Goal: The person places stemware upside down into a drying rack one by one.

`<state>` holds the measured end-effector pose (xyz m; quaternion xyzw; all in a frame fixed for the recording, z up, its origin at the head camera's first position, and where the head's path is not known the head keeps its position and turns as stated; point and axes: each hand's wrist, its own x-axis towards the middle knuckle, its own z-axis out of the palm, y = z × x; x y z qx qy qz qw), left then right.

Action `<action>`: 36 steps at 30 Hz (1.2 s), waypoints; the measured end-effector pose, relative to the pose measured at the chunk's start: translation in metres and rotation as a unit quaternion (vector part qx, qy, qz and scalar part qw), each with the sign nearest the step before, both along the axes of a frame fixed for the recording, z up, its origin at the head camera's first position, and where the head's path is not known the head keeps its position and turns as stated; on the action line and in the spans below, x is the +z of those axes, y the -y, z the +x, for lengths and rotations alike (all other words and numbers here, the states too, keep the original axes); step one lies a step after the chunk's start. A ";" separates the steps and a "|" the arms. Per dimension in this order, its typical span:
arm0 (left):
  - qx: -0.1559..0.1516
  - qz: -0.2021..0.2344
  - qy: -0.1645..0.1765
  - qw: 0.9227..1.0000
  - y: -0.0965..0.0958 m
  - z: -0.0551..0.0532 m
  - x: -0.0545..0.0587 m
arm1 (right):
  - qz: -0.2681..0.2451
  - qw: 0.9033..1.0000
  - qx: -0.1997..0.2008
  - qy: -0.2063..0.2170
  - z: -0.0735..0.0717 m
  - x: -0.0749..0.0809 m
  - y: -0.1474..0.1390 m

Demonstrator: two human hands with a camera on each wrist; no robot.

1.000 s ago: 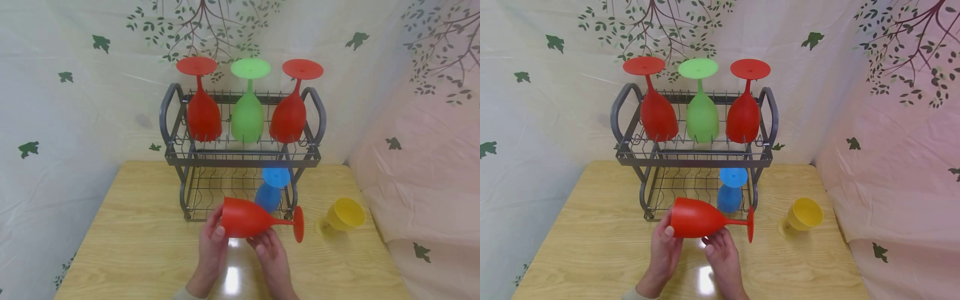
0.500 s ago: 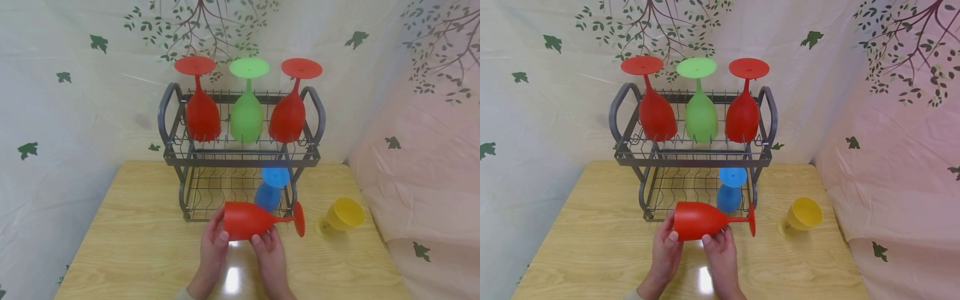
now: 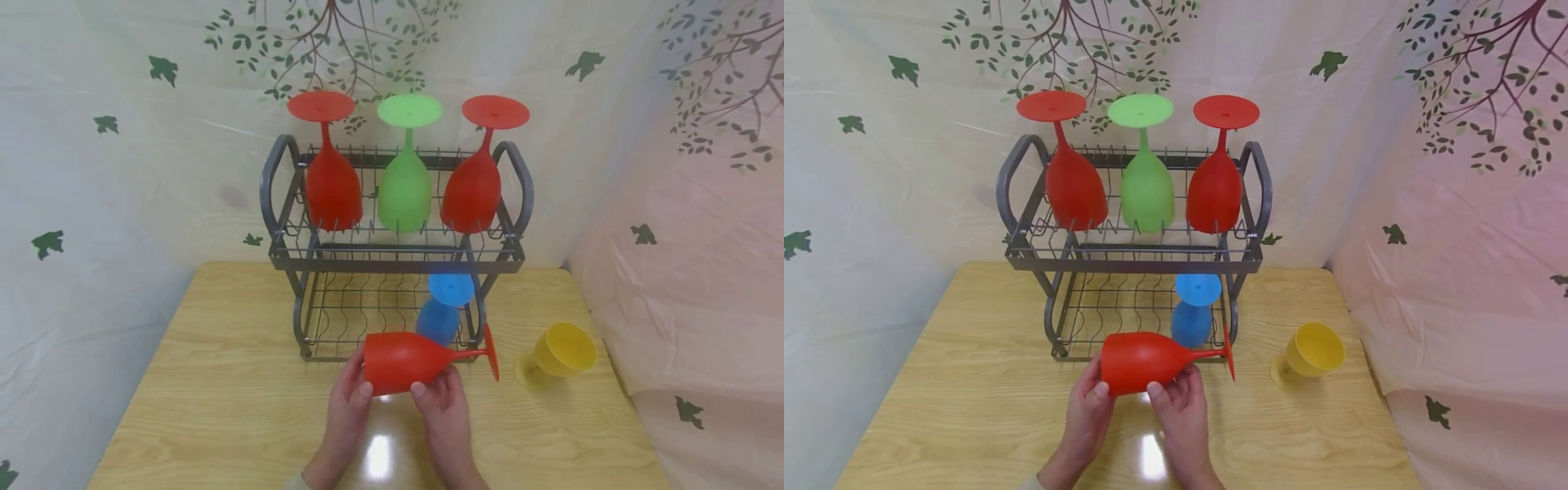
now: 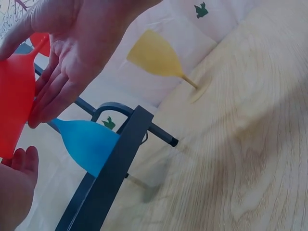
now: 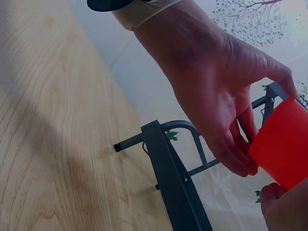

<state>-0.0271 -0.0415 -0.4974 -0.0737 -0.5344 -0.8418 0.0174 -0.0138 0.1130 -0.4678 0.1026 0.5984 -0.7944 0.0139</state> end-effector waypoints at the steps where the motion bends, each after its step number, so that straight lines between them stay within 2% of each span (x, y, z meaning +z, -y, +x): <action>1: 0.003 -0.009 -0.001 1.000 0.001 0.000 -0.001 | 0.002 1.000 -0.001 0.002 0.000 0.000 0.000; 5: 0.013 -0.037 -0.007 0.999 0.004 0.001 -0.003 | 0.015 1.000 -0.002 0.007 0.000 -0.002 -0.002; 8: 0.024 -0.065 -0.029 0.997 0.006 0.000 -0.005 | 0.019 1.000 -0.004 0.000 0.000 -0.004 -0.004; 12: 0.046 -0.109 -0.066 0.991 0.010 -0.002 -0.004 | 0.017 1.000 -0.004 -0.015 0.000 -0.008 -0.008; 15: 0.063 -0.131 -0.076 0.987 0.014 -0.004 -0.005 | 0.021 1.000 -0.002 -0.015 0.000 -0.010 -0.011; 19: 0.087 -0.145 -0.067 0.983 0.021 -0.005 -0.007 | 0.039 0.999 -0.001 -0.004 -0.001 -0.013 -0.014; 25: 0.118 -0.150 -0.031 0.981 0.031 -0.005 -0.013 | 0.060 0.998 -0.005 -0.004 -0.004 -0.019 -0.017; 31: 0.128 -0.129 -0.010 0.983 0.038 -0.004 -0.018 | 0.075 0.997 -0.011 -0.029 -0.007 -0.027 -0.019; 36: 0.134 -0.113 -0.014 0.984 0.039 -0.001 -0.022 | 0.107 0.994 -0.016 -0.034 -0.011 -0.031 -0.018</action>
